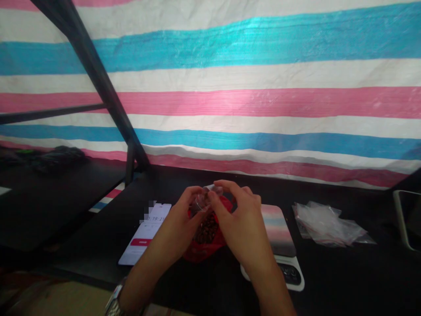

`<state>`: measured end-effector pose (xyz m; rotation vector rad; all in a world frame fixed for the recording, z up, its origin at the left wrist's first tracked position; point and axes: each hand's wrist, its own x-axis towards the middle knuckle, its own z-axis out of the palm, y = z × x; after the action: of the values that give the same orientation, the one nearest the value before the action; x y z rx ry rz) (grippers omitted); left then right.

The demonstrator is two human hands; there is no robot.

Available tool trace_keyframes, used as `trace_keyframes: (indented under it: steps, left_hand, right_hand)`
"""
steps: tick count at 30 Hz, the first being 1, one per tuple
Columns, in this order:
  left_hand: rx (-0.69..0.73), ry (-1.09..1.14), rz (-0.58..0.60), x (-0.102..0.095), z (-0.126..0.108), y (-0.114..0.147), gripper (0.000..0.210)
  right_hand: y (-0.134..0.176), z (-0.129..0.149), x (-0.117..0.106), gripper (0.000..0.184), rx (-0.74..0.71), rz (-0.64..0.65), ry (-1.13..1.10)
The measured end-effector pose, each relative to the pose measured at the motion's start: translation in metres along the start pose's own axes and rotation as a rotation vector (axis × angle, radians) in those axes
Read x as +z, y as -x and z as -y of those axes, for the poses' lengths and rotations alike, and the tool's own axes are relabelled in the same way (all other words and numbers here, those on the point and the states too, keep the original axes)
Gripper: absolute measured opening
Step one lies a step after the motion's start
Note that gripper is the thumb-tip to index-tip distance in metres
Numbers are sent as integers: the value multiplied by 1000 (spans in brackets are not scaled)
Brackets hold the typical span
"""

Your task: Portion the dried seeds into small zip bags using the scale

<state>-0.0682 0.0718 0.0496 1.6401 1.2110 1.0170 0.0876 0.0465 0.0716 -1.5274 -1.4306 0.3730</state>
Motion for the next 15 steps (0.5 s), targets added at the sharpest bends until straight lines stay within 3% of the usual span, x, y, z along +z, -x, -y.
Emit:
trace_keyframes:
  steps: [7,11,15]
  left_hand:
    - [14,51,19,-3,2,-1,31]
    - [18,165,29,-3,7,-3,32]
    - [28,257,-60,-7,8,-6,31]
  right_hand:
    - [2,6,4,35,-161,63,159]
    - [0,1,7,36,-144,-41,103]
    - [-3,-9,15,35,-76,-173,45]
